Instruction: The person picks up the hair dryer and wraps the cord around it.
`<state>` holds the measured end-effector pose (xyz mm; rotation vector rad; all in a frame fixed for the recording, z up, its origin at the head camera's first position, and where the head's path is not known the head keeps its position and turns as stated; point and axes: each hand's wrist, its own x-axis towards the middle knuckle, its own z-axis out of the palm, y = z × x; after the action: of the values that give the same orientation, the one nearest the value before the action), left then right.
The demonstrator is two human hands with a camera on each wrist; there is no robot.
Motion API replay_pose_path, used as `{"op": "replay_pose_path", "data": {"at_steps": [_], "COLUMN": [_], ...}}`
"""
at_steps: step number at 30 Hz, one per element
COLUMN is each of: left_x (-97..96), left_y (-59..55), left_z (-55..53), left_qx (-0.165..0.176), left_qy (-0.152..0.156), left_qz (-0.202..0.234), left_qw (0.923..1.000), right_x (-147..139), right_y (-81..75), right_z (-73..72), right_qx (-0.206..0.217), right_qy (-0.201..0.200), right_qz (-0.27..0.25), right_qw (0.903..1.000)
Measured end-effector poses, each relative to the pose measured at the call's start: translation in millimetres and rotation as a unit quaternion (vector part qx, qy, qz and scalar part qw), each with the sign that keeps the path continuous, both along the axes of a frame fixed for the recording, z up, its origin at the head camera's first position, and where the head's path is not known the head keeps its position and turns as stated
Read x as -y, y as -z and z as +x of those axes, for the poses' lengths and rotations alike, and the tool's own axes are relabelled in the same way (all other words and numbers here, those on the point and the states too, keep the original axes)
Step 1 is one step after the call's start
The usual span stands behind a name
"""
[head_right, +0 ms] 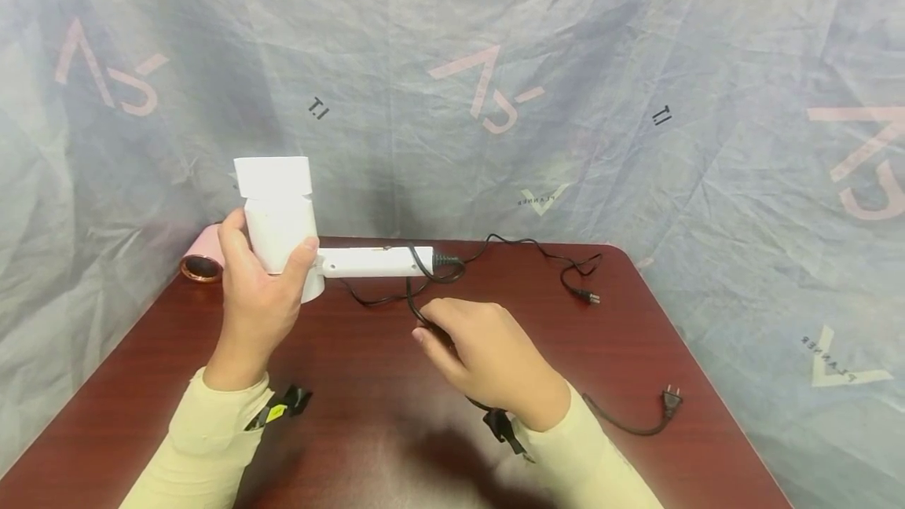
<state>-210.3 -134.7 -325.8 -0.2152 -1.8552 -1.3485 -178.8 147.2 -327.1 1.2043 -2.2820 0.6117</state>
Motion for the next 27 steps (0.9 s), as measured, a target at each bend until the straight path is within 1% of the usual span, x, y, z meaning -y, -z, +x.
{"op": "replay_pose_path", "data": {"at_steps": [7, 14, 18, 23, 27], "left_x": [1.7, 2.4, 2.3, 2.8, 2.5], "left_y": [0.7, -0.8, -1.0, 0.1, 0.3], "left_z": [-2.7, -5.7, -6.5, -6.5, -6.9], "left_qx": [0.008, 0.006, 0.007, 0.007, 0.01], "left_qy": [-0.004, -0.003, -0.003, -0.001, 0.003], "left_qz": [-0.011, -0.016, -0.019, -0.02, -0.026], "left_qw": [0.9999, 0.9998, 0.9998, 0.9998, 0.9996], "right_x": [-2.2, -1.7, -0.5, 1.5, 0.5], "right_y": [-5.5, -11.4, -13.9, -16.2, -18.6], "right_z": [1.5, -1.3, -3.3, -9.3, -14.5], "right_qx": [-0.013, -0.033, -0.059, -0.104, -0.12], "right_qy": [-0.011, -0.022, -0.025, -0.023, -0.018], "right_qz": [-0.031, -0.06, -0.074, -0.095, -0.101], "right_qw": [0.9994, 0.9974, 0.9952, 0.9898, 0.9874]}}
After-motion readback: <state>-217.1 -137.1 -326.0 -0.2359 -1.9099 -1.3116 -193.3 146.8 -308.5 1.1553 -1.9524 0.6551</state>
